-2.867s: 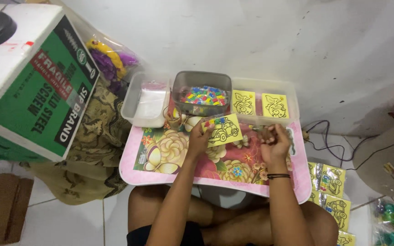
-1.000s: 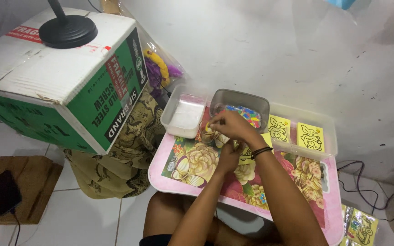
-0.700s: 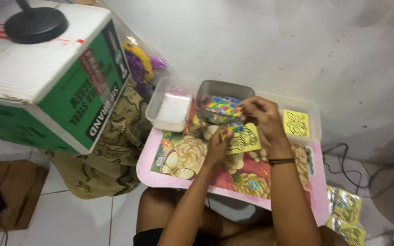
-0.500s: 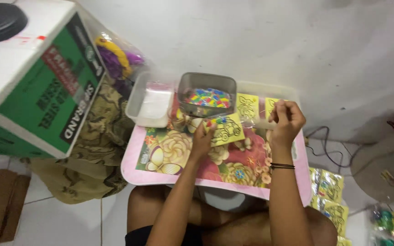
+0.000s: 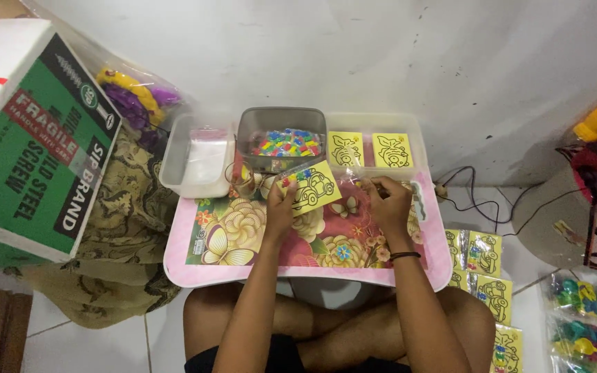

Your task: Decorating printed cards by placing small colorful pieces onto the designs

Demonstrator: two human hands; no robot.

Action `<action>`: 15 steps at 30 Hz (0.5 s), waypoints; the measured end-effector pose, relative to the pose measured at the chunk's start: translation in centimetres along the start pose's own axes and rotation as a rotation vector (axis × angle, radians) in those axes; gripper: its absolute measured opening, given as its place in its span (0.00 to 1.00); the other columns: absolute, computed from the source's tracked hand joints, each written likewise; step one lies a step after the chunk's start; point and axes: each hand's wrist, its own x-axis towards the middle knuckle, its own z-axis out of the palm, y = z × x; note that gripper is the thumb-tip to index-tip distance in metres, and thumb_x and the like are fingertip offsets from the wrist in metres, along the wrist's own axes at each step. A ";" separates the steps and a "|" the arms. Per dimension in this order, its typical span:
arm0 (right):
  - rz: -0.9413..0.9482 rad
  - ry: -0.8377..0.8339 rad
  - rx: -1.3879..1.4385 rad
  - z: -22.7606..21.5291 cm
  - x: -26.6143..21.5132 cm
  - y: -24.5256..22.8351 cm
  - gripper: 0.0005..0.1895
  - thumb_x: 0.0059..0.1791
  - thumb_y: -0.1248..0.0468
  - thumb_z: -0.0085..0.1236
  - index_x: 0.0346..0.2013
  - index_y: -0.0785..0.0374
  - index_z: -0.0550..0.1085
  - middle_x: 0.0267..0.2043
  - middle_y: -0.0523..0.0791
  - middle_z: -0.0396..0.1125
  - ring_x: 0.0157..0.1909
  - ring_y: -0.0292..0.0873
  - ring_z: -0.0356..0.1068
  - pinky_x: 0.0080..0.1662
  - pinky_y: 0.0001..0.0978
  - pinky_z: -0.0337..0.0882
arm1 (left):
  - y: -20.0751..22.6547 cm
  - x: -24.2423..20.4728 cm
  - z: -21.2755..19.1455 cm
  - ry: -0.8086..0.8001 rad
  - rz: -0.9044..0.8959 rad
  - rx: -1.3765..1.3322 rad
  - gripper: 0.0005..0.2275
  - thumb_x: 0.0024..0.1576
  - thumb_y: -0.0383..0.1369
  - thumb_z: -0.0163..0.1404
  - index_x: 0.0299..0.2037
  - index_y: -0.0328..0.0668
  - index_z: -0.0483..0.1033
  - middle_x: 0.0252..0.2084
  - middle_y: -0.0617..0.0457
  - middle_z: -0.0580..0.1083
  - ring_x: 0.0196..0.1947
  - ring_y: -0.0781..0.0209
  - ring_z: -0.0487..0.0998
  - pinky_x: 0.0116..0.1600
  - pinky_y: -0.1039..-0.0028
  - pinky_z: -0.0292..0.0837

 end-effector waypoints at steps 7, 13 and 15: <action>0.071 -0.117 -0.101 0.1 -0.7 0.3 0.02 0.45 0.60 0.67 0.30 0.53 0.83 0.25 0.49 0.72 0.32 0.51 0.75 0.35 0.37 0.73 | 3.3 -1.5 1.4 -0.015 -0.026 0.014 0.10 0.66 0.35 0.48 0.51 0.39 0.72 0.42 0.49 0.78 0.43 0.62 0.79 0.50 0.64 0.79; 0.283 -0.046 0.557 0.4 0.0 -0.6 0.04 0.51 0.67 0.58 0.36 0.61 0.80 0.21 0.48 0.70 0.24 0.39 0.72 0.32 0.29 0.75 | 2.7 -1.5 1.3 -0.013 -0.042 0.031 0.11 0.66 0.34 0.48 0.54 0.38 0.71 0.45 0.48 0.78 0.46 0.61 0.78 0.54 0.63 0.77; 0.387 0.014 0.738 0.9 0.2 -0.6 0.05 0.51 0.66 0.61 0.40 0.62 0.78 0.31 0.43 0.73 0.29 0.35 0.72 0.36 0.28 0.79 | 2.9 -1.6 1.5 -0.017 -0.056 0.050 0.17 0.65 0.37 0.50 0.57 0.32 0.68 0.48 0.46 0.76 0.48 0.59 0.76 0.57 0.57 0.75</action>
